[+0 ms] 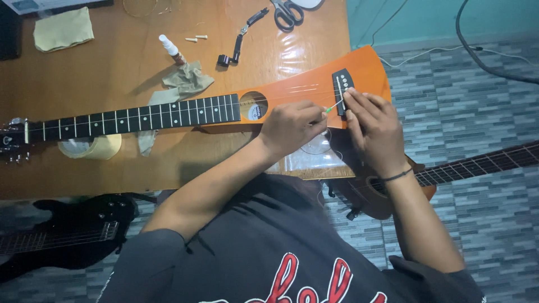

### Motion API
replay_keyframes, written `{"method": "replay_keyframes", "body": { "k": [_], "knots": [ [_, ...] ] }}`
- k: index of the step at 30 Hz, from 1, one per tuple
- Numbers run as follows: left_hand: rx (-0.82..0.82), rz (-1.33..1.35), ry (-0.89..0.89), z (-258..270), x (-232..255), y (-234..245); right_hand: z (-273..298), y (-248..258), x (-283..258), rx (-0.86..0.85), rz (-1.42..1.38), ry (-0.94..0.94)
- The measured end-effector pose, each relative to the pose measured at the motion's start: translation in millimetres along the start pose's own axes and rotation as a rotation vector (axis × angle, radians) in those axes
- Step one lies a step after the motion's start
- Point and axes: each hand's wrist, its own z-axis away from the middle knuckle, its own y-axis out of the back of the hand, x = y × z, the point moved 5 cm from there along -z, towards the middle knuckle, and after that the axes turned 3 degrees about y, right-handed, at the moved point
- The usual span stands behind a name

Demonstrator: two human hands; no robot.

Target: The person adjusts the tuning pegs on the headstock of an acoustic guitar. They then use a small green tool to manipulate the strings at the bridge and proceed to thread a new string through the bridge and along the fretboard.

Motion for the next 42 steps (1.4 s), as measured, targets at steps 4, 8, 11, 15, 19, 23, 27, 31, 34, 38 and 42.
{"method": "replay_keyframes", "body": {
  "k": [4,8,11,15,19,23,27,31,34,38,42],
  "knots": [
    [-0.055,0.01,0.065,-3,0,-5,-12,14,6,-0.035,-0.166,-0.143],
    [-0.031,-0.052,0.066,-2,-5,-9,-25,15,23,-0.099,-0.329,-0.287],
    [-0.029,-0.057,0.086,-3,-8,-6,-31,12,29,-0.174,-0.323,-0.289],
    [-0.023,-0.017,0.092,-10,0,7,-37,11,33,-0.215,-0.35,-0.317],
    [0.003,0.049,0.083,-10,-2,13,-45,17,26,-0.229,-0.382,-0.304],
    [0.031,0.028,0.09,-4,-10,9,-48,17,23,-0.203,-0.36,-0.314],
    [0.052,0.045,0.134,-3,-15,4,-36,3,32,-0.199,-0.291,-0.361],
    [0.047,0.14,0.187,-5,-15,7,-34,7,26,-0.058,-0.334,-0.337],
    [0.059,0.219,0.24,-7,-17,8,-31,15,30,0.047,-0.484,-0.405],
    [0.076,0.294,0.257,-12,-18,13,-34,6,33,0.005,-0.712,-0.464],
    [0.045,0.315,0.256,-17,-15,17,-31,-11,45,-0.123,-0.944,-0.532]
  ]
}}
